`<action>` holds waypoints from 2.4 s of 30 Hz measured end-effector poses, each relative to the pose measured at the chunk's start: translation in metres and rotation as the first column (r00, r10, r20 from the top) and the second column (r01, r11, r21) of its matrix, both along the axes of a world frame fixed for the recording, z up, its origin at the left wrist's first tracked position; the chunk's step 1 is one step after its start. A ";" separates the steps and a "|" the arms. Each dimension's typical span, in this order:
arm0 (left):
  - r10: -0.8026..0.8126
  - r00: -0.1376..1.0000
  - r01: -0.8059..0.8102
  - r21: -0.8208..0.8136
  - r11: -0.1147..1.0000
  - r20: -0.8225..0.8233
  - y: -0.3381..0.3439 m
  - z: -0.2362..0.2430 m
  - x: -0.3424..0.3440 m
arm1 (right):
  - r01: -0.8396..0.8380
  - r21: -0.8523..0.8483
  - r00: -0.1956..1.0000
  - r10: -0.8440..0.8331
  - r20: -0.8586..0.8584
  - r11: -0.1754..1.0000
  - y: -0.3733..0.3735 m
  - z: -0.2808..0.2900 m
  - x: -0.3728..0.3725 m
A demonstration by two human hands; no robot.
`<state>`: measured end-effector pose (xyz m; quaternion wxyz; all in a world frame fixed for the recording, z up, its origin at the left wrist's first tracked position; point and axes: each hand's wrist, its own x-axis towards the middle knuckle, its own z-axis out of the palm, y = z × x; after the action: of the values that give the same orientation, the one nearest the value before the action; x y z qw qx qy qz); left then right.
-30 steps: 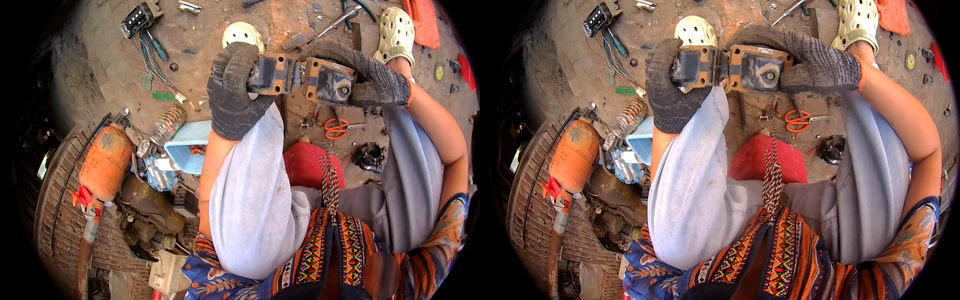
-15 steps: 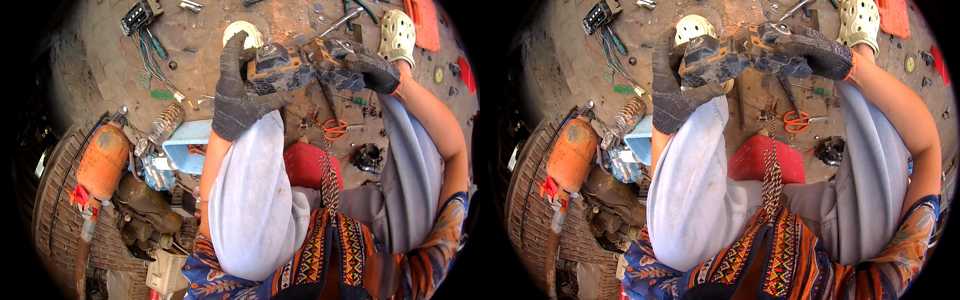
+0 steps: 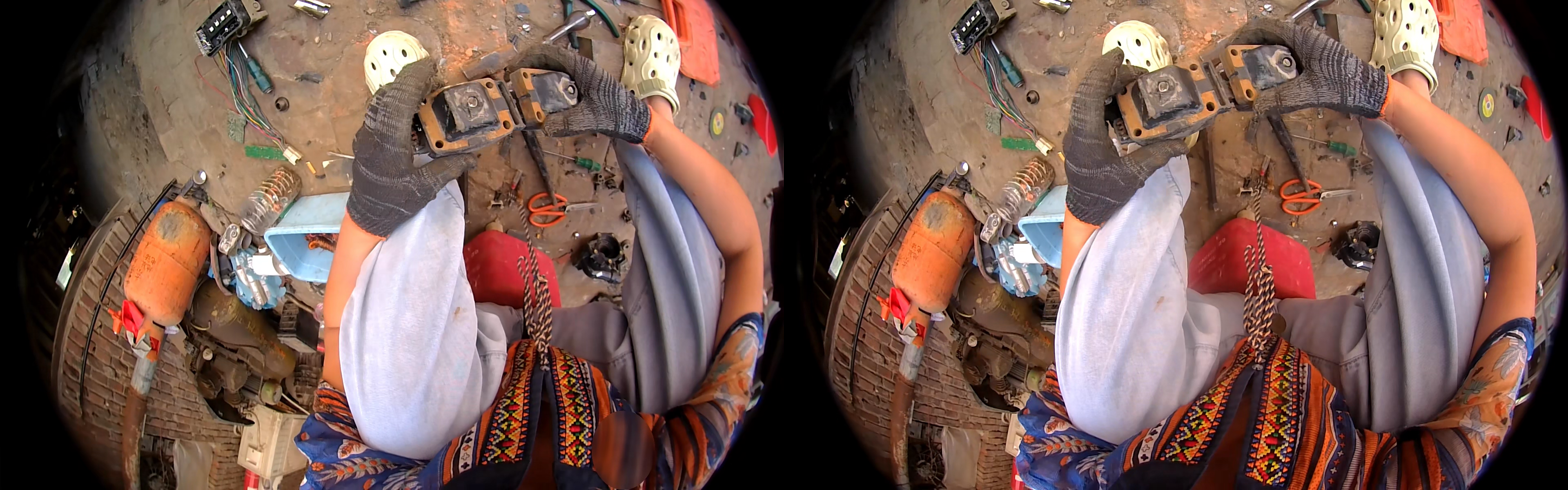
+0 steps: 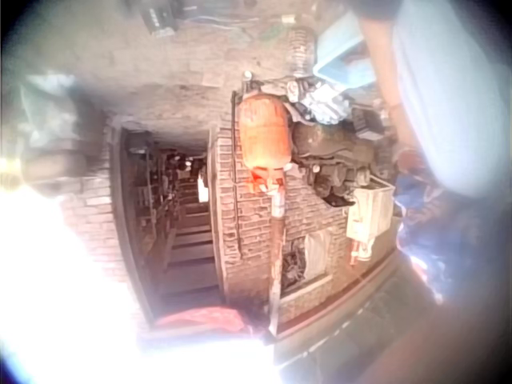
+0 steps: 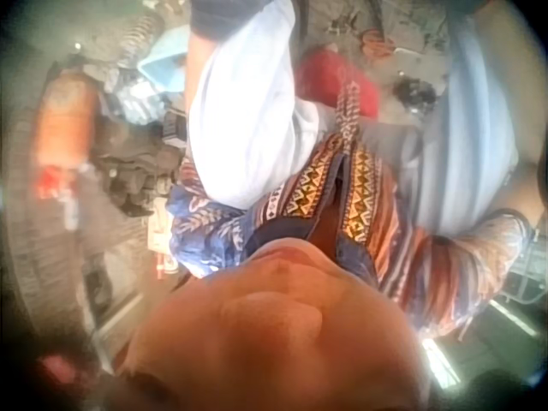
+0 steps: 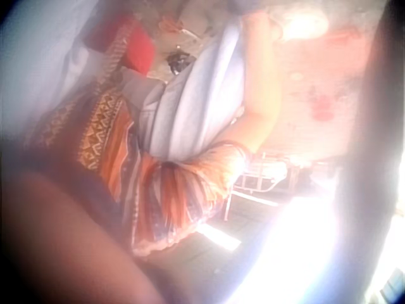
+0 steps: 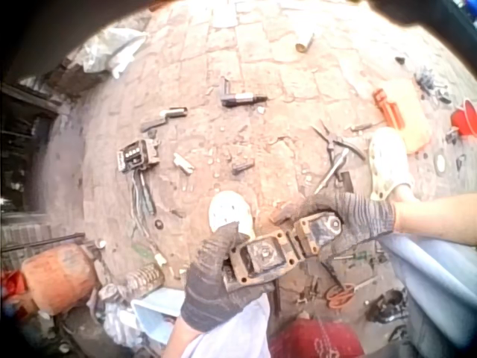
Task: The person sits on a low stool and uses a hammer and metal punch to work on a metal mechanical part, likely a brake caliper. They repeatedly position the punch and strike it with the hammer to drive out a pin or component.
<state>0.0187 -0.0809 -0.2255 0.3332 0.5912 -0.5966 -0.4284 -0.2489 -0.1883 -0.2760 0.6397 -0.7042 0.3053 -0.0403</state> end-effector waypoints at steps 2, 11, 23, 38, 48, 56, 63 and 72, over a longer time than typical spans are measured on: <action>-0.038 0.995 0.040 -0.024 0.999 0.097 -0.003 0.009 -0.001 | -0.090 -0.054 0.996 0.090 -0.002 0.994 -0.001 0.002 0.002; -0.261 0.956 0.267 -0.025 0.963 0.130 -0.014 0.027 -0.013 | -0.265 -0.081 0.963 0.268 0.030 0.961 0.022 0.006 0.011; -0.044 0.948 0.065 0.056 0.996 -0.314 -0.017 0.010 -0.018 | -0.001 0.151 0.989 -0.021 0.145 0.989 0.044 0.009 0.020; -0.249 0.953 0.290 0.281 0.915 -0.175 -0.008 0.008 -0.012 | -0.220 0.206 0.976 0.215 0.046 0.954 0.040 0.005 0.022; -0.058 0.973 0.094 0.155 0.983 -0.223 -0.011 0.006 -0.012 | -0.164 0.158 0.984 0.151 0.091 0.974 0.028 0.011 0.025; 0.087 0.902 0.065 0.332 0.941 -0.423 -0.009 0.006 -0.012 | -0.237 0.196 0.968 0.250 -0.040 0.951 0.018 0.030 0.026; 0.053 0.910 0.073 0.286 0.955 -0.411 -0.009 0.001 -0.009 | -0.304 0.159 0.941 0.322 -0.105 0.939 0.013 0.038 0.027; 0.158 0.879 0.041 0.401 0.915 -0.450 -0.013 0.006 -0.010 | -0.222 0.401 0.947 0.295 -0.130 0.889 0.014 0.041 0.026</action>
<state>0.0092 -0.0934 -0.2196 0.3540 0.5419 -0.3785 -0.6616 -0.2233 -0.1747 -0.2351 0.7321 -0.6016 0.2694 0.1720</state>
